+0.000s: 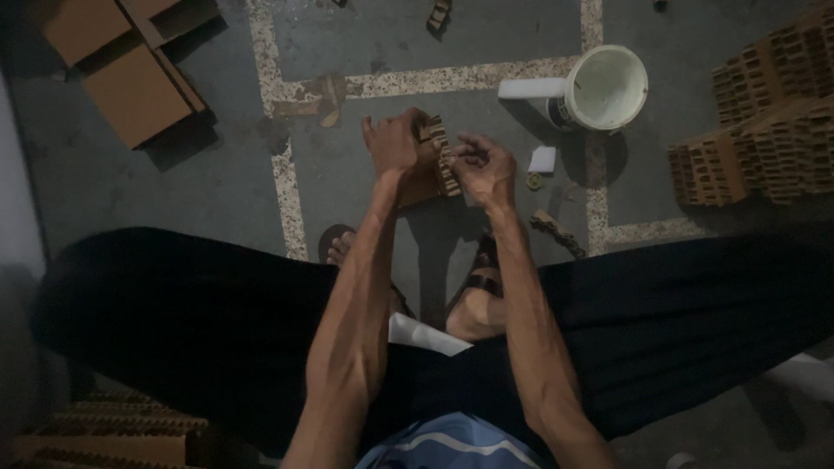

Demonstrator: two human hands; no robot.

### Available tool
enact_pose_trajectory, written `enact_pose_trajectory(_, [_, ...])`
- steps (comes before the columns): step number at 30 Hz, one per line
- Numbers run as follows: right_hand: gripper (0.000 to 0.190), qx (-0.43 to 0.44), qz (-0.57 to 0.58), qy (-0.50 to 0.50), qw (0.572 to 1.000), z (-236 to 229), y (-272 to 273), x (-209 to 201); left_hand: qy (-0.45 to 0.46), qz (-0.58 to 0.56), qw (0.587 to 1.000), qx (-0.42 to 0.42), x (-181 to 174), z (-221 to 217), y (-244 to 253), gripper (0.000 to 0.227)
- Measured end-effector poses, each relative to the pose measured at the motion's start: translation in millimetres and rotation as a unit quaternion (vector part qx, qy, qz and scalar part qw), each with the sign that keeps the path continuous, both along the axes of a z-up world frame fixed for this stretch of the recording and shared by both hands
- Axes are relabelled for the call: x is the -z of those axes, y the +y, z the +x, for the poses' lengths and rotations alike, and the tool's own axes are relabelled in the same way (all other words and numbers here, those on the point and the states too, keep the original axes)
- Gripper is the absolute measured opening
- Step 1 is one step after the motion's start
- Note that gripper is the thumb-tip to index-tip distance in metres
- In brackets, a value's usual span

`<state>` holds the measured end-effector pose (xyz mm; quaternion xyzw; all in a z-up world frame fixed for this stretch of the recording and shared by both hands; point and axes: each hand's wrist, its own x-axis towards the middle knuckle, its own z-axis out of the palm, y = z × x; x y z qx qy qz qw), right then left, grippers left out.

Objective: The person sits on the floor and assembles small cardboard crates by applying glue to the edges of flat cardboard pieces and attaching corrugated inserts. They repeatedly pick up pieces, apply adhesive, and press them together to form box-like structures.

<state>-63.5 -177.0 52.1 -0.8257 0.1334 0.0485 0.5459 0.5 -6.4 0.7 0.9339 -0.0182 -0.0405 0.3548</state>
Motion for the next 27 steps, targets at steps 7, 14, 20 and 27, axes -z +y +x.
enact_pose_trajectory(7, [0.042,0.011,0.058,-0.022,0.998,0.8,-3.4,12.2,0.018,-0.003,1.000,0.018,6.2,2.7,1.2,0.037])
enact_pose_trajectory(14, [0.048,0.033,0.151,0.017,0.988,3.1,-12.2,13.4,-0.213,-0.016,0.977,0.015,-32.2,-5.5,11.5,0.063])
enact_pose_trajectory(20, [0.050,-0.034,0.195,-0.004,0.980,6.8,-11.4,-14.1,-0.015,-0.272,0.962,0.028,-70.2,-34.3,17.3,0.033])
enact_pose_trajectory(27, [0.046,-0.040,0.262,0.021,0.964,2.8,-4.1,-38.0,0.100,-0.343,0.934,0.017,-87.4,-46.4,21.6,0.025])
